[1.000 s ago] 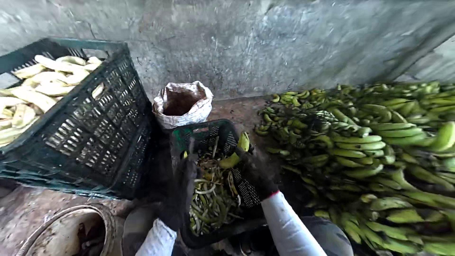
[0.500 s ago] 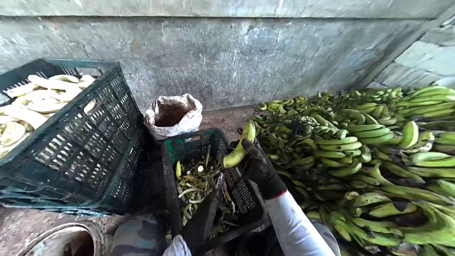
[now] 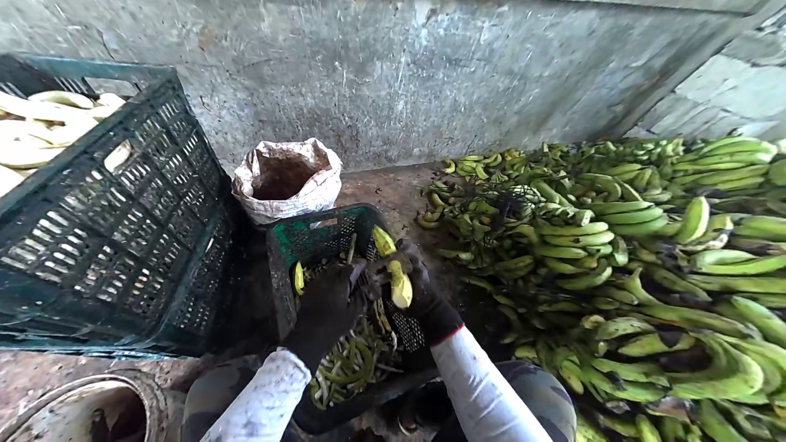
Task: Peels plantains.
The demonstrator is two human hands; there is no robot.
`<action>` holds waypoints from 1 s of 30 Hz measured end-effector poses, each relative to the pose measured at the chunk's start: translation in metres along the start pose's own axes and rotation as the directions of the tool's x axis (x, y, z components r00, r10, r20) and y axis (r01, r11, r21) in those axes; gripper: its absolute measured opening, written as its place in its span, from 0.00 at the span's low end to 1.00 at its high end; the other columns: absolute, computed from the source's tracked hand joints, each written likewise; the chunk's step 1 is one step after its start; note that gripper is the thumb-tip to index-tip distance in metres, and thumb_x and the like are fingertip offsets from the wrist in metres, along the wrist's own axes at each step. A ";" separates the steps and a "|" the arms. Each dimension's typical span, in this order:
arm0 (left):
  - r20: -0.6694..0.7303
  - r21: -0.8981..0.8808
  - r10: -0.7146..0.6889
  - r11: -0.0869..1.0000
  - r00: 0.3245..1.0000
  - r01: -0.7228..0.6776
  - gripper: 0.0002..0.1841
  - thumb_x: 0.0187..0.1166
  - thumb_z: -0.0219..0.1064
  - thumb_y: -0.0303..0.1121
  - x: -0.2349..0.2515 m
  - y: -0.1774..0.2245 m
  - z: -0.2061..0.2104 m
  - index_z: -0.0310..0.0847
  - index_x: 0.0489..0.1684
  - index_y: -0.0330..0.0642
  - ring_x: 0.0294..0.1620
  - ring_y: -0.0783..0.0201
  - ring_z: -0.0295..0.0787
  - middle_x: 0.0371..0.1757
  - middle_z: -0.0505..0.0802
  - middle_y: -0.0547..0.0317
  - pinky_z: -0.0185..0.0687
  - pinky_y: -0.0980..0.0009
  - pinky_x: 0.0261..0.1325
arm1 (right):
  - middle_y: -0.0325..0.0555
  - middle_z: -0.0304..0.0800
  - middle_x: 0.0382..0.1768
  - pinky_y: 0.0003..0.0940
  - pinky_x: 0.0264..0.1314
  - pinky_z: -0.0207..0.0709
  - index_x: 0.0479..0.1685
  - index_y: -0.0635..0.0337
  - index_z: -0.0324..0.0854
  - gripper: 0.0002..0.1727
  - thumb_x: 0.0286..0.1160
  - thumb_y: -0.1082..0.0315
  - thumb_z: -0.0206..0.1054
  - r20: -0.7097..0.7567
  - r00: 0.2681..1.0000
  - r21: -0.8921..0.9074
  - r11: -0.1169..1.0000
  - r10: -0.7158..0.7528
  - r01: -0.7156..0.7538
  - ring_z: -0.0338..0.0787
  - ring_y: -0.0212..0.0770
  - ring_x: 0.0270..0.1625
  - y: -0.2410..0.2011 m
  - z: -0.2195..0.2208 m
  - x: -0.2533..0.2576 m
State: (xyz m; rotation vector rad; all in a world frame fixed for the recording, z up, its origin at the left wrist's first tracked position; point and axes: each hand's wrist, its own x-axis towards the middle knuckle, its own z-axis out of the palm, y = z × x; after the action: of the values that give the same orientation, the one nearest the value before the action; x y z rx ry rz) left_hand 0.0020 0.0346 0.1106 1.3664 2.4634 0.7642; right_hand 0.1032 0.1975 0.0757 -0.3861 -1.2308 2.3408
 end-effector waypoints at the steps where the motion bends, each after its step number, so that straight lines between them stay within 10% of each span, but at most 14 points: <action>1: -0.101 0.051 -0.015 0.998 0.995 0.021 0.27 0.83 0.62 0.46 0.005 -0.005 0.003 0.76 0.81 0.51 0.70 0.40 0.85 0.69 0.88 0.41 0.76 0.40 0.73 | 0.41 0.90 0.34 0.30 0.38 0.88 0.55 0.57 0.77 0.25 0.93 0.57 0.33 0.017 1.000 0.038 0.999 -0.002 0.002 0.90 0.33 0.35 0.006 0.003 -0.002; 8: -0.248 -0.334 -0.251 0.929 0.936 0.161 0.28 0.87 0.57 0.57 0.016 -0.034 -0.014 0.70 0.83 0.57 0.60 0.51 0.89 0.65 0.89 0.50 0.84 0.42 0.63 | 0.41 0.90 0.35 0.32 0.31 0.88 0.57 0.52 0.79 0.25 0.77 0.42 0.65 0.085 0.995 0.102 0.994 -0.053 0.045 0.90 0.33 0.31 0.012 -0.010 -0.016; 15: 0.137 -0.453 0.141 0.889 0.981 -0.065 0.29 0.85 0.61 0.55 -0.022 0.004 0.004 0.76 0.80 0.53 0.59 0.67 0.89 0.64 0.90 0.59 0.85 0.60 0.66 | 0.40 0.88 0.40 0.31 0.46 0.85 0.64 0.63 0.77 0.27 0.88 0.51 0.43 -0.119 0.942 -0.494 0.842 -0.314 0.218 0.87 0.30 0.39 -0.011 -0.027 -0.004; 23: -0.274 -0.188 -0.138 0.978 0.952 0.088 0.29 0.87 0.57 0.57 0.021 -0.038 0.008 0.75 0.81 0.51 0.61 0.47 0.89 0.64 0.89 0.45 0.83 0.40 0.65 | 0.36 0.93 0.36 0.26 0.37 0.87 0.54 0.51 0.81 0.15 0.82 0.53 0.56 0.240 0.970 0.016 1.000 -0.029 0.026 0.90 0.29 0.34 0.019 -0.006 -0.022; 30: -0.074 -0.369 0.075 0.924 0.994 -0.098 0.32 0.84 0.60 0.56 -0.021 -0.009 0.017 0.74 0.82 0.48 0.62 0.63 0.89 0.66 0.90 0.54 0.85 0.58 0.68 | 0.41 0.87 0.46 0.31 0.47 0.85 0.76 0.58 0.69 0.29 0.86 0.49 0.49 -0.237 0.859 -0.511 0.810 -0.454 0.288 0.87 0.30 0.42 -0.002 -0.008 0.004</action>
State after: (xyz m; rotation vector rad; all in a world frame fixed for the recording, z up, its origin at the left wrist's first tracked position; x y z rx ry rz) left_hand 0.0141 0.0191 0.0908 1.3262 2.1577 1.2347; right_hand 0.1041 0.2060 0.0724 -0.6175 -1.5116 1.5448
